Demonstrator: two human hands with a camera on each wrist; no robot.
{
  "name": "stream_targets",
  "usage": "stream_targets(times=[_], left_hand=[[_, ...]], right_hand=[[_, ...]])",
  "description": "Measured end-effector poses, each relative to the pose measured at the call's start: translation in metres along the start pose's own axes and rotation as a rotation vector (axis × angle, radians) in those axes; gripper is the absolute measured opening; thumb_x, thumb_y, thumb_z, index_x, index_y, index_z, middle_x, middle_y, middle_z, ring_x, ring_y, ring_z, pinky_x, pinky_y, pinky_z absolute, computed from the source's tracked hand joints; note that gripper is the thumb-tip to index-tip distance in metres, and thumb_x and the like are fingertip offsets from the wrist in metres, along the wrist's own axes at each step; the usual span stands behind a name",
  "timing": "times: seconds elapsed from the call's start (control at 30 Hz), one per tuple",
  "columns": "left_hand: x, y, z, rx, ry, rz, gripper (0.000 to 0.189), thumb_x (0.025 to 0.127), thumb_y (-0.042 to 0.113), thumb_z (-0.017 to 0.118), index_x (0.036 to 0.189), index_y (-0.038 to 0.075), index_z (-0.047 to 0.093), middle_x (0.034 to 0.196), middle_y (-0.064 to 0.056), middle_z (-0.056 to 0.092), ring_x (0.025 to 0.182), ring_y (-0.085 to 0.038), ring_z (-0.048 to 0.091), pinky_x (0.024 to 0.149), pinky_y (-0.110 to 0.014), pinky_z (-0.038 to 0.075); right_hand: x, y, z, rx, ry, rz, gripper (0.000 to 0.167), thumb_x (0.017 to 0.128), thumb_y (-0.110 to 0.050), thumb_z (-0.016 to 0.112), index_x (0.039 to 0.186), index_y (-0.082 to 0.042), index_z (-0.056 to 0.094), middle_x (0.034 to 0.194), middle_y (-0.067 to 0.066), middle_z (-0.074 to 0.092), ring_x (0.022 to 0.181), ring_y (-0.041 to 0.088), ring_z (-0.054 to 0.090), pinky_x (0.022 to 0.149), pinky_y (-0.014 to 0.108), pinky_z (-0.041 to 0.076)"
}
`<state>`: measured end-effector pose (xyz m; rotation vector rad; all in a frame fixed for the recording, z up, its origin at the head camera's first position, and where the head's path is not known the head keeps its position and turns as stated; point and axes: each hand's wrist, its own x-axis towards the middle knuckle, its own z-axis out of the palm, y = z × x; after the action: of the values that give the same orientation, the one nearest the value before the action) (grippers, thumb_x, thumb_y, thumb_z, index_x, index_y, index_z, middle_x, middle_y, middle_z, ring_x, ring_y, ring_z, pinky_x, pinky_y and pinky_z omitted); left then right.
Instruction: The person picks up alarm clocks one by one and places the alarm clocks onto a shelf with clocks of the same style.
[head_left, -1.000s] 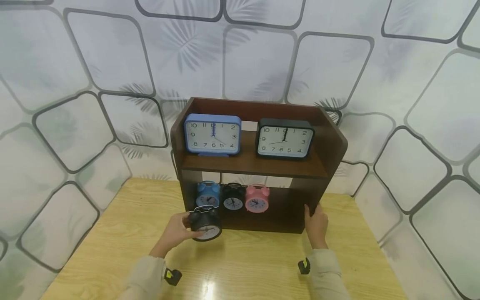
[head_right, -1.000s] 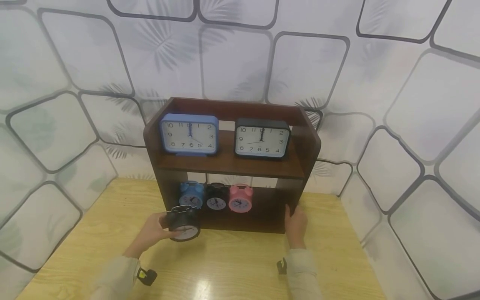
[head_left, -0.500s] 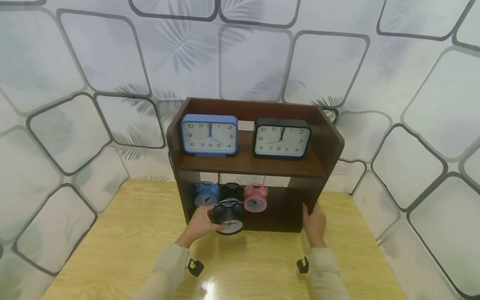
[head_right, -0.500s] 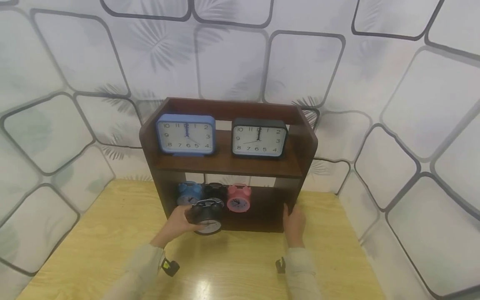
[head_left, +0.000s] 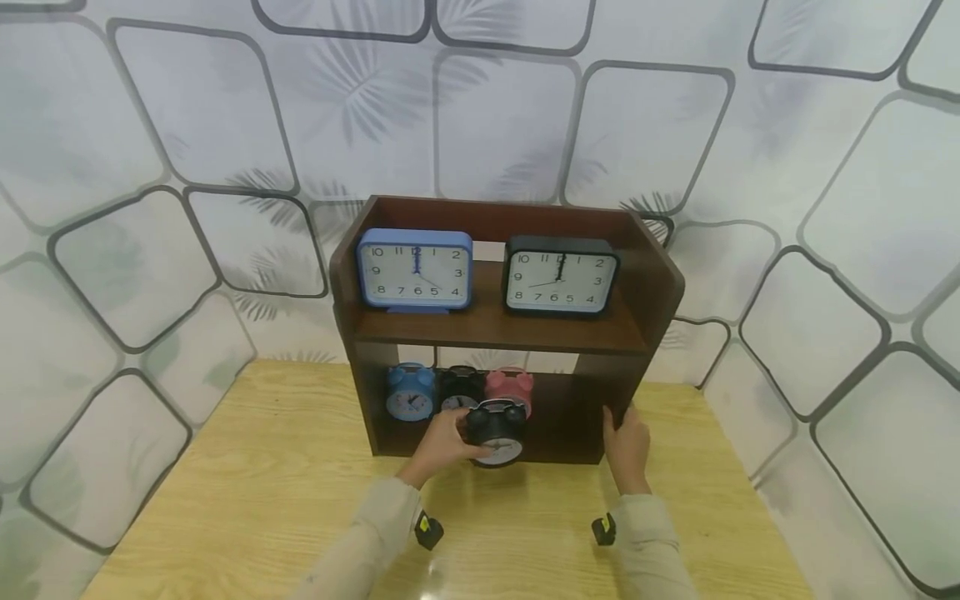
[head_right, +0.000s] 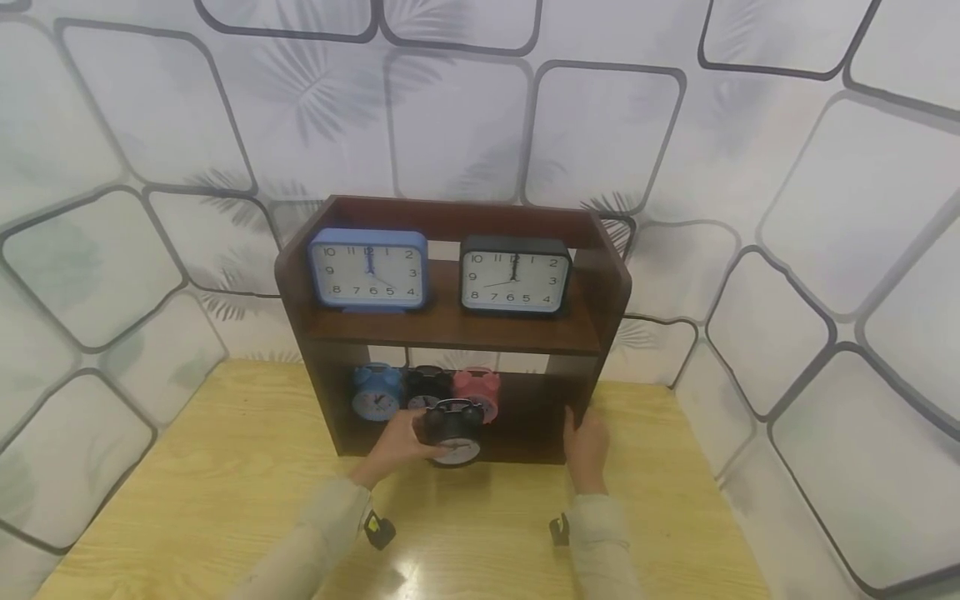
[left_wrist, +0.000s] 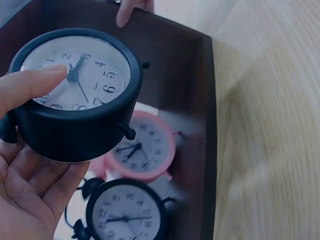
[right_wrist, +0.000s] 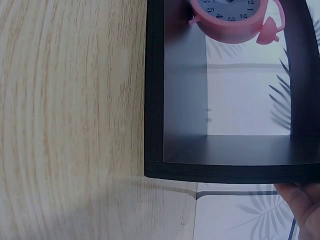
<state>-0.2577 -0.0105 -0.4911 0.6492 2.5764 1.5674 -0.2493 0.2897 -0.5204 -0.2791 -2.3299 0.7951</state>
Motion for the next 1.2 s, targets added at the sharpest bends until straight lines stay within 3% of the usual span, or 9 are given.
stream_targets(times=[0.23, 0.37, 0.67, 0.83, 1.0, 1.2], left_hand=[[0.013, -0.002, 0.017, 0.012, -0.014, -0.047, 0.071, 0.067, 0.019, 0.084, 0.122, -0.012, 0.054, 0.116, -0.024, 0.063, 0.099, -0.029, 0.061, 0.083, -0.041, 0.051], [0.02, -0.005, 0.027, 0.009, -0.042, -0.052, 0.074, 0.069, 0.019, 0.082, 0.126, -0.014, 0.049, 0.123, -0.028, 0.057, 0.11, -0.038, 0.057, 0.09, -0.048, 0.048], [0.034, -0.017, 0.053, -0.012, -0.042, -0.023, 0.07, 0.07, 0.018, 0.081, 0.125, -0.014, 0.05, 0.124, -0.029, 0.056, 0.114, -0.04, 0.055, 0.092, -0.051, 0.046], [0.039, -0.021, 0.068, 0.009, -0.037, -0.008, 0.065, 0.07, 0.018, 0.081, 0.121, -0.012, 0.053, 0.119, -0.027, 0.06, 0.108, -0.039, 0.058, 0.089, -0.05, 0.048], [0.046, -0.024, 0.08, -0.05, -0.042, 0.023, 0.066, 0.07, 0.014, 0.081, 0.124, -0.01, 0.052, 0.124, -0.026, 0.058, 0.117, -0.039, 0.055, 0.096, -0.051, 0.044], [0.054, -0.032, 0.093, -0.079, -0.003, 0.05, 0.067, 0.069, 0.009, 0.081, 0.124, -0.012, 0.051, 0.125, -0.028, 0.056, 0.12, -0.042, 0.052, 0.1, -0.052, 0.04]], right_hand=[[0.001, 0.001, 0.001, -0.004, -0.015, 0.019, 0.029, 0.09, -0.015, 0.06, 0.098, 0.012, 0.056, 0.083, 0.037, 0.063, 0.073, 0.052, 0.062, 0.064, 0.056, 0.048], [0.001, 0.001, 0.0, -0.008, -0.022, 0.025, 0.028, 0.09, -0.016, 0.06, 0.096, 0.012, 0.056, 0.083, 0.036, 0.063, 0.072, 0.051, 0.062, 0.063, 0.056, 0.048], [0.0, 0.002, 0.0, -0.002, -0.012, 0.016, 0.028, 0.089, -0.015, 0.061, 0.095, 0.012, 0.056, 0.081, 0.035, 0.064, 0.07, 0.05, 0.062, 0.062, 0.055, 0.048], [0.0, 0.005, 0.002, -0.001, -0.013, 0.02, 0.028, 0.09, -0.016, 0.061, 0.094, 0.011, 0.057, 0.082, 0.035, 0.064, 0.071, 0.05, 0.062, 0.063, 0.055, 0.048], [0.0, 0.004, 0.0, -0.007, -0.006, 0.013, 0.028, 0.089, -0.016, 0.061, 0.094, 0.011, 0.057, 0.079, 0.034, 0.064, 0.069, 0.05, 0.062, 0.061, 0.054, 0.047], [0.0, 0.001, -0.001, 0.002, 0.009, 0.0, 0.026, 0.088, -0.014, 0.062, 0.093, 0.011, 0.057, 0.077, 0.034, 0.063, 0.067, 0.05, 0.061, 0.061, 0.055, 0.047]])
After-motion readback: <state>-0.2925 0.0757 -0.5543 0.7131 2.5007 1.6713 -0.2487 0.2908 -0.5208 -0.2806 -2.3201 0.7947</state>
